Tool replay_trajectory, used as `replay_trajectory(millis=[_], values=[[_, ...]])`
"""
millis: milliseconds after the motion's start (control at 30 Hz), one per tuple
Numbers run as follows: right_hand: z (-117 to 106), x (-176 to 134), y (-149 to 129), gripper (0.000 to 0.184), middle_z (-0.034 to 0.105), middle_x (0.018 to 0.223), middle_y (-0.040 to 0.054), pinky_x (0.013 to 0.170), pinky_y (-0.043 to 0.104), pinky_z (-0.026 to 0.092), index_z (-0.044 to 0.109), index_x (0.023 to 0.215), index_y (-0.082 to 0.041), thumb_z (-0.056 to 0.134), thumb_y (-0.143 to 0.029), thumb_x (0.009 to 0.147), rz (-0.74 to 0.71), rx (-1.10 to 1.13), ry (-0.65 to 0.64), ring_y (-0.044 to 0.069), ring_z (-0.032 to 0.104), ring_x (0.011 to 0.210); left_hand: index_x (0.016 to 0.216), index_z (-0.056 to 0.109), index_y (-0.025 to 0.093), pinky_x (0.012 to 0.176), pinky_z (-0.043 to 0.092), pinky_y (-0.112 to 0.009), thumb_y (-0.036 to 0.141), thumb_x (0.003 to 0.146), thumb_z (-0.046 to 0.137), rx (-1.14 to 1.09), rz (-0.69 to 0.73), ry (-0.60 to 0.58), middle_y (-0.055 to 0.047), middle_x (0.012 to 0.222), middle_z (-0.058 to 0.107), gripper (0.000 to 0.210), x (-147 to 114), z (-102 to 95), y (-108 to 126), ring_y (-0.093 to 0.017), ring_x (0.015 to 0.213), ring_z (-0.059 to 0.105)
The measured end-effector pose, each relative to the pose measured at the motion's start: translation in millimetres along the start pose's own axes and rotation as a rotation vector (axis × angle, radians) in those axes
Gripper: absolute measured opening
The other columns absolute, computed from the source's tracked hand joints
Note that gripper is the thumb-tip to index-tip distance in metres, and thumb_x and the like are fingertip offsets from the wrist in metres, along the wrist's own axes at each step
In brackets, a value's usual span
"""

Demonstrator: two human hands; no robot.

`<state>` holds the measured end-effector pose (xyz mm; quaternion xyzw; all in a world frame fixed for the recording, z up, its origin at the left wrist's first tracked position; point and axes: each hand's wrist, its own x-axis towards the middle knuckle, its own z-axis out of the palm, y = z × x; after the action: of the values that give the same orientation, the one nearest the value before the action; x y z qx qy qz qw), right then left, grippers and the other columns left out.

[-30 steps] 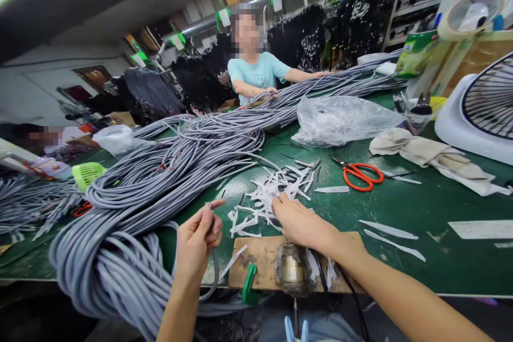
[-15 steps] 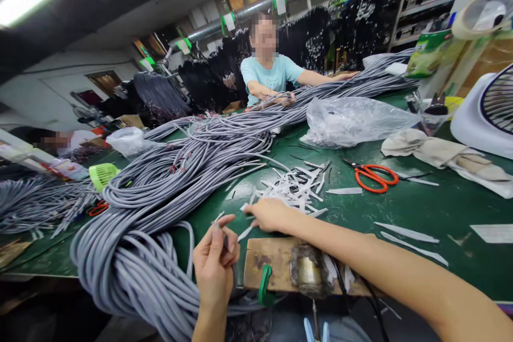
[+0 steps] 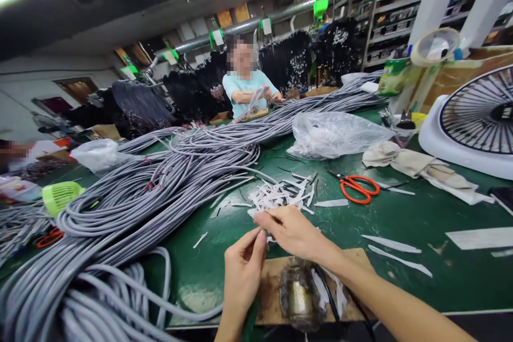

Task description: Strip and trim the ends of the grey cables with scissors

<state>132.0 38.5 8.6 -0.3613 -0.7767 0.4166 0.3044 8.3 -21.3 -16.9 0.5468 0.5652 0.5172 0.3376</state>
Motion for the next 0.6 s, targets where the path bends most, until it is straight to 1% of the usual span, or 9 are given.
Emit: replay_trajectory(millis=[33,100,167,200,233,300,400,500,600], values=[[0.8,-0.7,0.2,0.039,0.055,0.059,-0.0011,0.053,0.02,0.035,0.066,0.081,-0.014,0.043,-0.044,0.087,-0.02,-0.053,-0.001,0.01,0.048,0.054,0.089,0.068,0.012,0.057,0.043,-0.022,0.033,0.084,0.051,0.023,-0.009,0.014,-0.005,0.07,0.062,0.027,-1.1,0.1,-2.1,-0.015,0.063,0.055],[1.4,-0.4,-0.4,0.029,0.056,0.06,-0.0011,0.055,0.02,0.033,0.067,0.07,-0.015,0.055,-0.039,0.081,-0.061,-0.172,0.067,0.01,0.045,0.056,0.088,0.067,0.011,0.059,0.046,-0.024,0.032,0.082,0.053,0.07,-0.037,0.033,-0.006,0.072,0.064,0.025,-3.1,-0.9,-6.7,-0.016,0.063,0.058],[1.2,0.7,-1.1,0.025,0.054,0.06,-0.0009,0.055,0.021,0.032,0.066,0.064,-0.015,0.058,-0.034,0.079,-0.064,-0.222,0.143,0.01,0.044,0.057,0.087,0.066,0.012,0.062,0.048,-0.025,0.031,0.081,0.055,0.131,-0.036,0.048,-0.007,0.075,0.065,0.023,-4.8,-2.9,-10.6,-0.017,0.065,0.06],[1.0,1.2,-1.1,0.026,0.052,0.058,-0.0012,0.054,0.021,0.032,0.064,0.062,-0.015,0.057,-0.032,0.079,-0.051,-0.214,0.161,0.01,0.043,0.055,0.088,0.066,0.013,0.064,0.048,-0.026,0.031,0.08,0.056,0.159,-0.022,0.056,-0.007,0.077,0.066,0.022,-5.6,-3.9,-11.9,-0.018,0.067,0.06],[0.8,1.6,-0.8,0.025,0.051,0.056,-0.0018,0.052,0.02,0.031,0.063,0.062,-0.015,0.056,-0.031,0.08,-0.031,-0.183,0.173,0.009,0.042,0.053,0.089,0.066,0.013,0.065,0.048,-0.026,0.03,0.081,0.056,0.182,-0.001,0.058,-0.008,0.079,0.066,0.021,-6.2,-5.0,-12.6,-0.018,0.069,0.061],[1.0,1.9,0.3,0.023,0.049,0.053,-0.003,0.048,0.02,0.03,0.063,0.069,-0.014,0.052,-0.031,0.082,0.014,-0.073,0.189,0.008,0.04,0.049,0.089,0.066,0.014,0.066,0.048,-0.026,0.028,0.082,0.055,0.217,0.046,0.05,-0.008,0.08,0.066,0.02,-7.0,-7.1,-12.0,-0.017,0.07,0.061],[2.0,1.2,1.9,0.022,0.052,0.056,-0.0027,0.046,0.019,0.032,0.061,0.08,-0.014,0.049,-0.032,0.083,0.051,0.106,0.202,0.008,0.043,0.048,0.087,0.067,0.014,0.061,0.046,-0.024,0.026,0.082,0.054,0.253,0.114,0.046,-0.006,0.075,0.065,0.018,-7.1,-9.4,-7.8,-0.016,0.064,0.059],[3.9,0.4,2.3,0.022,0.052,0.057,-0.0021,0.045,0.019,0.033,0.06,0.08,-0.014,0.05,-0.034,0.082,0.064,0.182,0.203,0.008,0.045,0.048,0.088,0.067,0.013,0.058,0.046,-0.023,0.024,0.081,0.056,0.246,0.148,0.056,-0.006,0.071,0.065,0.017,-6.7,-10.6,-4.3,-0.015,0.06,0.058],[7.0,0.3,1.5,0.021,0.051,0.055,-0.0022,0.045,0.019,0.033,0.059,0.076,-0.013,0.054,-0.034,0.079,0.081,0.228,0.193,0.008,0.044,0.048,0.085,0.067,0.013,0.057,0.047,-0.022,0.022,0.081,0.056,0.176,0.152,0.064,-0.006,0.073,0.065,0.015,-6.6,-11.5,-5.2,-0.015,0.063,0.06]])
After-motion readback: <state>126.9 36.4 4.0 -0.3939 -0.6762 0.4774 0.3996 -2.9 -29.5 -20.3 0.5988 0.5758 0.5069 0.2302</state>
